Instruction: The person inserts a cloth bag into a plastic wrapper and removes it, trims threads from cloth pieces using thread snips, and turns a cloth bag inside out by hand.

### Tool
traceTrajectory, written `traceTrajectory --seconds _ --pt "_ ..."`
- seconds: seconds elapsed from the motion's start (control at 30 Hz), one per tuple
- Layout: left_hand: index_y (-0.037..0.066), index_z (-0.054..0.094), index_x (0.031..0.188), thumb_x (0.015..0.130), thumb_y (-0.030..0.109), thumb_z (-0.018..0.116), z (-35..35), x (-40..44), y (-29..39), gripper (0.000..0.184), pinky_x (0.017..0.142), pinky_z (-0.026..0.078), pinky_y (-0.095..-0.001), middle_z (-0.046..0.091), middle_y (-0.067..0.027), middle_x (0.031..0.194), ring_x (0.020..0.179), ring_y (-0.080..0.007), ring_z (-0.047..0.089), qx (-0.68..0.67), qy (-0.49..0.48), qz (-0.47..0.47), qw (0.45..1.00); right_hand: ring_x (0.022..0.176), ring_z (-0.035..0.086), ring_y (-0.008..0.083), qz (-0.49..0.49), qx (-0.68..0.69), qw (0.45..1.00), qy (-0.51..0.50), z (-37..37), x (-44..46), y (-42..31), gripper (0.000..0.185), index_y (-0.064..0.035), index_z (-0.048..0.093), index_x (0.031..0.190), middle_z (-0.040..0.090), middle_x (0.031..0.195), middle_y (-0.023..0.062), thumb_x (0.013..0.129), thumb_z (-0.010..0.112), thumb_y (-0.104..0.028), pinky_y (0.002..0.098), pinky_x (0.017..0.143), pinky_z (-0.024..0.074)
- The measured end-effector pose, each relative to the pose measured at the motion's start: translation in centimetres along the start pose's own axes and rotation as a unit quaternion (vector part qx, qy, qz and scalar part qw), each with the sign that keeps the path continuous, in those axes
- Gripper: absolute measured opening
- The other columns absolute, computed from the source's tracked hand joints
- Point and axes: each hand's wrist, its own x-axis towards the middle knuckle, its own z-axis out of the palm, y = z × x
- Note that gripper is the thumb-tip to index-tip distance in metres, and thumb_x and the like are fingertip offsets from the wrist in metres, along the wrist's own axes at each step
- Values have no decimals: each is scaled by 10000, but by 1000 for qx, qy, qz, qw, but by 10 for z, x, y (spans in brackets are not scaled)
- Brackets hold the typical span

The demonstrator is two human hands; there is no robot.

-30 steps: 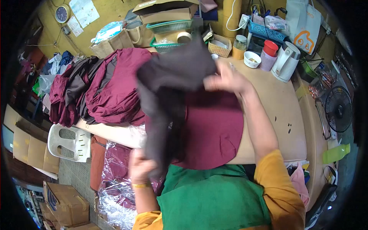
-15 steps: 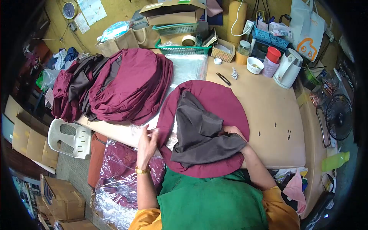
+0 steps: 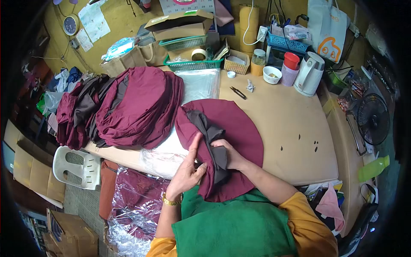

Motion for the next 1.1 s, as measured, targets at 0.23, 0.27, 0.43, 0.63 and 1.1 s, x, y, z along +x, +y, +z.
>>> traceTrajectory --seconds 0.23,0.27,0.43,0.63,1.1 --pt "74 210 1542 685 -117 560 -50 62 53 946 961 469 -441 450 -224 1446 1211 -429 534 230 117 192 947 1062 487 53 93 340 924 -147 -16 73 -73 331 19 489 1307 572 1171 5 989 480 -74 257 903 442" --pt "74 225 1539 671 -119 562 -58 75 68 950 902 481 -433 469 -210 1432 1112 -411 568 232 131 235 935 1077 488 61 90 310 939 -121 -23 84 -106 427 20 438 1387 569 1217 17 979 514 -82 255 921 436" --pt "100 246 1542 655 -88 591 -72 90 144 971 713 496 -412 617 -156 1237 747 -326 572 331 129 332 874 1169 563 158 -19 106 994 -16 -71 85 -171 496 19 396 1443 577 1309 159 967 496 -78 279 1001 434" --pt "140 60 1569 649 28 756 6 63 64 1158 597 551 -404 622 -163 1005 744 -295 674 368 -110 153 911 1101 616 208 255 298 915 96 -38 19 -74 345 30 557 1276 625 1235 150 976 520 -136 339 941 506" --pt "-25 649 914 781 98 696 59 41 -21 188 729 510 -399 652 -204 866 838 -343 658 193 -187 102 958 747 549 114 121 -90 988 42 -39 -3 -54 182 -17 573 925 608 813 47 950 633 -187 285 674 467"
